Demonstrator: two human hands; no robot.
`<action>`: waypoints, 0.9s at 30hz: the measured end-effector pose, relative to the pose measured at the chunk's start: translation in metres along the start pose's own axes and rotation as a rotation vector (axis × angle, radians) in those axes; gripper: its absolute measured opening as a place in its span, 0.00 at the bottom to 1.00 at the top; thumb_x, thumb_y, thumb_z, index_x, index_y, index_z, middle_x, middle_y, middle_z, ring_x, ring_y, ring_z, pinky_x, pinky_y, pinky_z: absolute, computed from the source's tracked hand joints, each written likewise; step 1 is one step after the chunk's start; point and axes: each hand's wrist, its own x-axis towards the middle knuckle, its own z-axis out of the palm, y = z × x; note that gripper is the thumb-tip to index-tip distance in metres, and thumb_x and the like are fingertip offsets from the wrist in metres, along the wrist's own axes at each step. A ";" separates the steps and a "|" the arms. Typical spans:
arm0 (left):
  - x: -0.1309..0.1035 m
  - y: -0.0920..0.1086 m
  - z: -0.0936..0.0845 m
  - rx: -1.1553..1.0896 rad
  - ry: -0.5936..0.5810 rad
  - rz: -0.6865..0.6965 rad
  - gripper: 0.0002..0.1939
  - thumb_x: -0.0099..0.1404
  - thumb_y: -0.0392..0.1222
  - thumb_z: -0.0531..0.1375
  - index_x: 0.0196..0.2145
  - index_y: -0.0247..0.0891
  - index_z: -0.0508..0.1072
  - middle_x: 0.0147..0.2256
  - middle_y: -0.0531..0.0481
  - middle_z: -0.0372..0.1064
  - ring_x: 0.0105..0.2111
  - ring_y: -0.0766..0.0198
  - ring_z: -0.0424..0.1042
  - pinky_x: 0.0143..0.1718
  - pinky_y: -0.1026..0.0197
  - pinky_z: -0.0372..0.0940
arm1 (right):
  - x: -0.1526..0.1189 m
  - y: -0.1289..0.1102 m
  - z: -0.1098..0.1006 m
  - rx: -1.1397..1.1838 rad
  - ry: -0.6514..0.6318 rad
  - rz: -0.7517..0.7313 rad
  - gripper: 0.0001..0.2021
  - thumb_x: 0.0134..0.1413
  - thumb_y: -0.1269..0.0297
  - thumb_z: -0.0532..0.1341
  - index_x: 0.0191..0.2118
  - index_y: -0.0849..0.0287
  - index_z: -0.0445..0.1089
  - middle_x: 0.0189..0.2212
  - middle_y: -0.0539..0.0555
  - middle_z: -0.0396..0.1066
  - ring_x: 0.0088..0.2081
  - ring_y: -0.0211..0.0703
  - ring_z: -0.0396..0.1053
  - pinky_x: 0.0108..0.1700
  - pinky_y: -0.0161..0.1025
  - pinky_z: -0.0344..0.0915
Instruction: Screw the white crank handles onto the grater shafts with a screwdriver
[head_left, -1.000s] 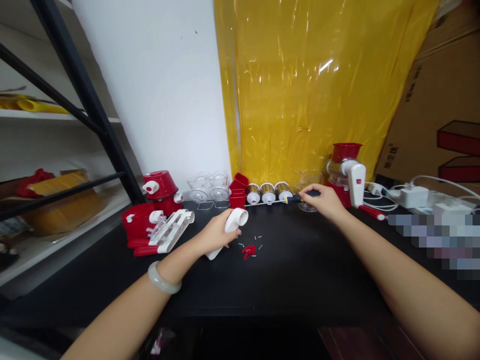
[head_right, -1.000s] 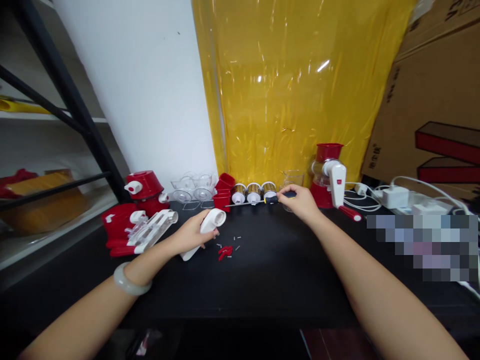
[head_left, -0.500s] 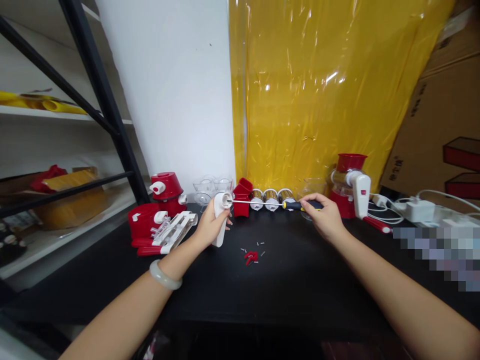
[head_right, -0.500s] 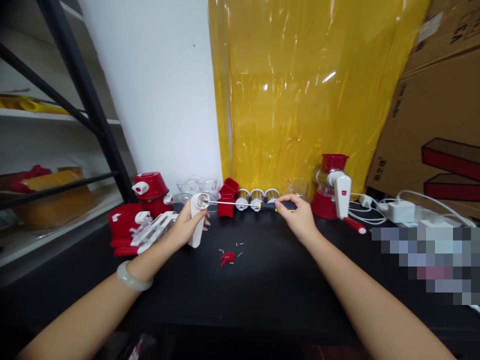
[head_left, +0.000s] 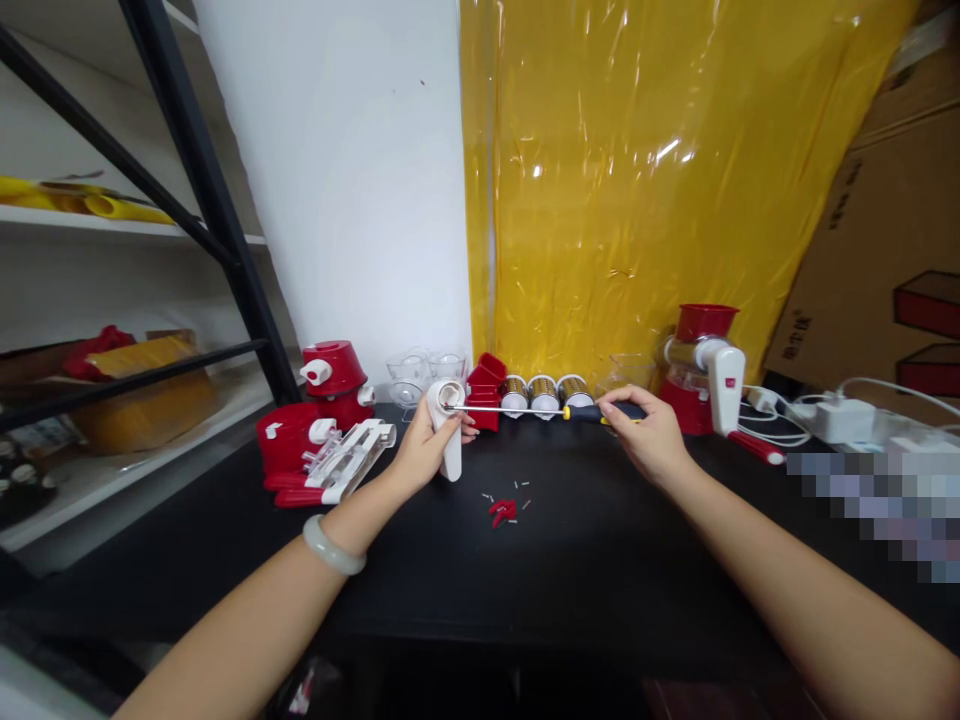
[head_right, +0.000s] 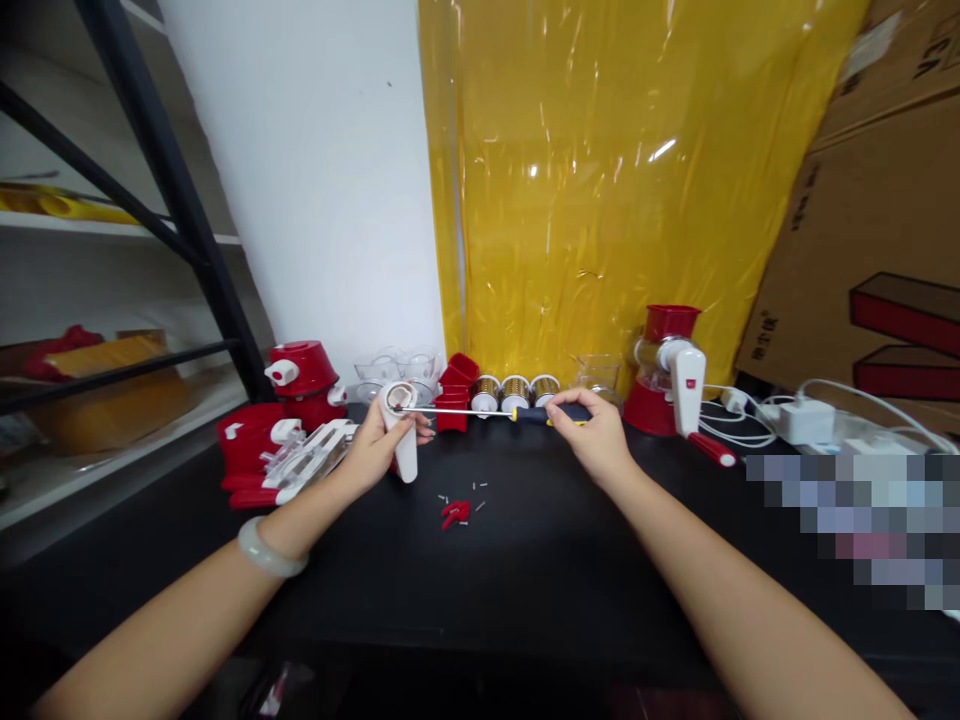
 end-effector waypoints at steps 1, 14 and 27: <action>0.000 0.000 0.000 -0.001 -0.003 0.002 0.25 0.61 0.46 0.63 0.51 0.39 0.57 0.33 0.52 0.72 0.32 0.62 0.77 0.38 0.55 0.73 | 0.000 -0.002 0.000 0.010 0.002 0.010 0.15 0.49 0.49 0.65 0.32 0.58 0.73 0.30 0.53 0.74 0.30 0.43 0.70 0.35 0.41 0.66; 0.001 -0.003 0.000 0.028 0.023 0.015 0.25 0.61 0.46 0.63 0.51 0.39 0.56 0.32 0.53 0.72 0.31 0.63 0.77 0.37 0.56 0.73 | -0.001 -0.016 -0.001 0.030 0.025 0.026 0.12 0.46 0.53 0.67 0.29 0.58 0.73 0.28 0.53 0.74 0.30 0.43 0.70 0.36 0.41 0.66; 0.000 -0.003 0.000 0.095 0.045 0.048 0.21 0.63 0.46 0.61 0.49 0.40 0.57 0.31 0.56 0.69 0.30 0.65 0.76 0.37 0.56 0.74 | -0.001 -0.019 -0.001 0.043 0.033 0.063 0.13 0.45 0.53 0.67 0.30 0.58 0.73 0.27 0.53 0.73 0.28 0.41 0.68 0.32 0.39 0.65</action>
